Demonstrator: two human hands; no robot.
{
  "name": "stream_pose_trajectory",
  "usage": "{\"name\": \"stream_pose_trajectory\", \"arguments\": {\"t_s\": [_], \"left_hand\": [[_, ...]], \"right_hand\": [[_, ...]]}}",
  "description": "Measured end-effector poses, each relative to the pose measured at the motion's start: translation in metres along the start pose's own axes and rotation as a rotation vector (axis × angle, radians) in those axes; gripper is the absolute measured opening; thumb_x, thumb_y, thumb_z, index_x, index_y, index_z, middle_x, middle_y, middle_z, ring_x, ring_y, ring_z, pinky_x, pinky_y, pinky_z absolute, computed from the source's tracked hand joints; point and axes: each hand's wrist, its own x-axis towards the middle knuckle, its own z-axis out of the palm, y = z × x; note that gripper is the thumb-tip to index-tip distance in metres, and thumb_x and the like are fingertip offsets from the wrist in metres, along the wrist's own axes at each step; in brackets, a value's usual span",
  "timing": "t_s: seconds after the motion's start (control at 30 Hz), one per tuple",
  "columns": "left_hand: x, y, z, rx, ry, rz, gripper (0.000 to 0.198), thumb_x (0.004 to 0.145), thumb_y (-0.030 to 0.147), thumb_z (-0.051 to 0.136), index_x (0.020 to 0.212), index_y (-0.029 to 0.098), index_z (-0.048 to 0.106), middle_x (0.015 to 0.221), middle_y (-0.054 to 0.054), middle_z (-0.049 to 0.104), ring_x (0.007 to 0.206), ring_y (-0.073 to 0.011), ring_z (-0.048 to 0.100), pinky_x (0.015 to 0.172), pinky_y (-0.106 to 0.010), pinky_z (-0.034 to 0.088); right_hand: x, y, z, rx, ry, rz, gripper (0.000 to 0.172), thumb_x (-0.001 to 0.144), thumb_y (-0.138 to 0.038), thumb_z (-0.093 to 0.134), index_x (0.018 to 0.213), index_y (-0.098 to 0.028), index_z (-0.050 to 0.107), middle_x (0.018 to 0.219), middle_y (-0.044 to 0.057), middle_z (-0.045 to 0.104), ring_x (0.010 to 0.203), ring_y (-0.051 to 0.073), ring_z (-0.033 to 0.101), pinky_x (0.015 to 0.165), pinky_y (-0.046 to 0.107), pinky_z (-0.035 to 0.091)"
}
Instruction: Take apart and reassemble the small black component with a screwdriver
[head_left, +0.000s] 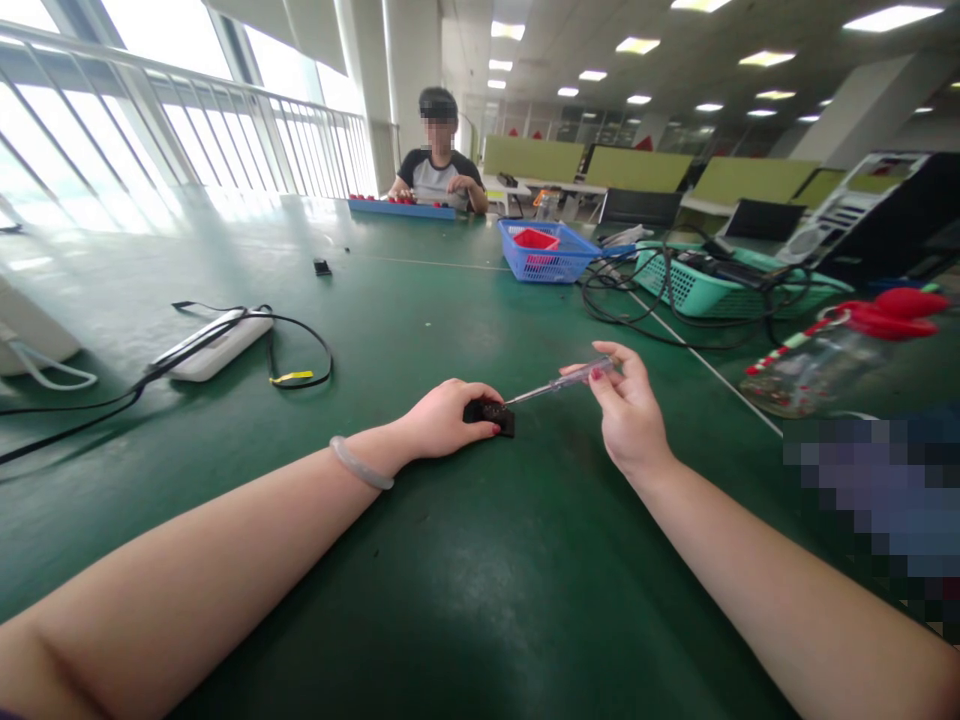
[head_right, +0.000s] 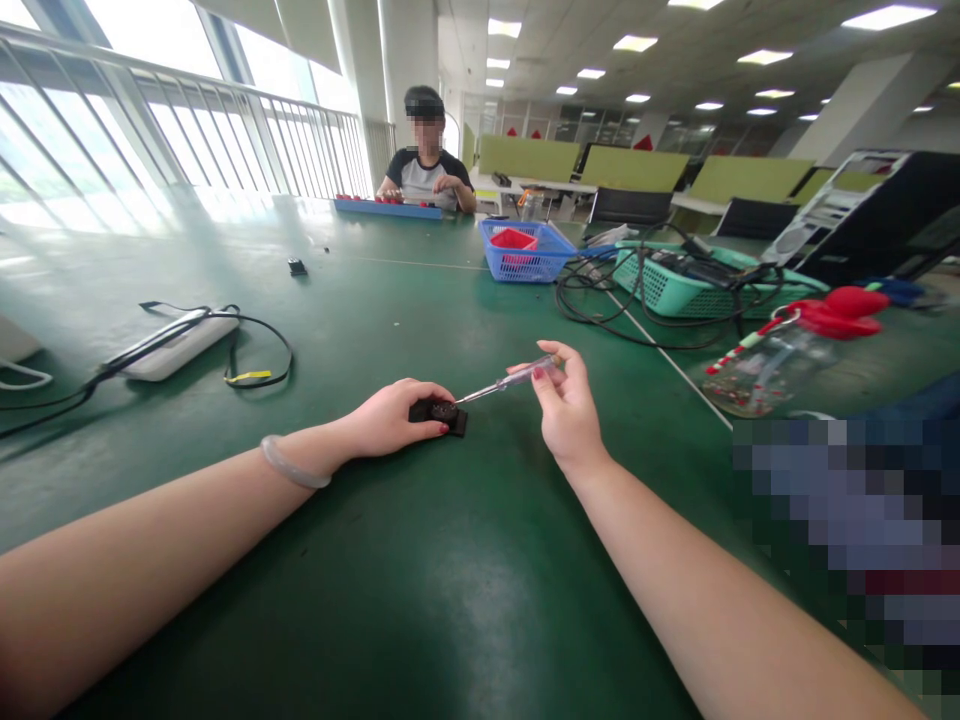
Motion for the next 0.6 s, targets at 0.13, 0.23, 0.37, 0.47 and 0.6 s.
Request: {"name": "stream_pose_trajectory", "arguments": {"t_s": [0.13,0.23,0.37,0.47,0.6], "left_hand": [[0.0001,0.0,-0.0002,-0.003,0.002,-0.006,0.034,0.078,0.038,0.064,0.108,0.025,0.067,0.102,-0.003,0.069,0.096,-0.0226,0.061,0.087,-0.036,0.047],[0.0003,-0.0001,-0.0001,-0.011,0.002,-0.003,0.033,0.078,0.038,0.063,0.108,0.024,0.067,0.101,-0.003,0.07,0.095,-0.0222,0.061,0.087,-0.035,0.047],[0.0003,-0.0003,0.0003,-0.011,0.002,-0.002,0.033,0.078,0.038,0.063,0.108,0.024,0.067,0.101,-0.003,0.07,0.094,-0.0219,0.061,0.086,-0.035,0.047],[0.0004,-0.0006,0.0006,-0.009,0.003,-0.003,0.033,0.078,0.038,0.063,0.108,0.025,0.067,0.102,-0.003,0.069,0.095,-0.0219,0.061,0.086,-0.035,0.047],[0.0008,-0.0002,0.0006,-0.001,-0.002,-0.022,0.035,0.077,0.039,0.064,0.109,0.025,0.066,0.103,-0.003,0.069,0.098,-0.0228,0.06,0.089,-0.036,0.047]], "right_hand": [[0.0014,0.0004,-0.0004,-0.002,0.013,0.012,0.027,0.09,-0.039,0.057,0.114,-0.03,0.048,0.091,0.001,0.071,0.101,0.023,0.068,0.102,0.047,0.044],[0.0016,-0.0003,-0.0002,-0.01,0.007,0.003,0.026,0.09,-0.041,0.056,0.112,-0.029,0.049,0.092,0.001,0.071,0.101,0.023,0.068,0.101,0.047,0.045],[0.0011,-0.0014,0.0003,0.009,0.002,0.011,0.026,0.09,-0.04,0.057,0.113,-0.029,0.05,0.091,0.001,0.071,0.101,0.022,0.068,0.102,0.046,0.045],[0.0015,-0.0006,0.0006,0.034,0.003,0.018,0.025,0.09,-0.039,0.058,0.112,-0.029,0.051,0.09,0.001,0.07,0.1,0.021,0.068,0.102,0.045,0.045],[0.0029,0.0016,0.0011,0.021,0.045,0.001,0.023,0.087,-0.04,0.061,0.106,-0.029,0.053,0.087,0.0,0.068,0.094,0.02,0.069,0.095,0.042,0.049]]}}
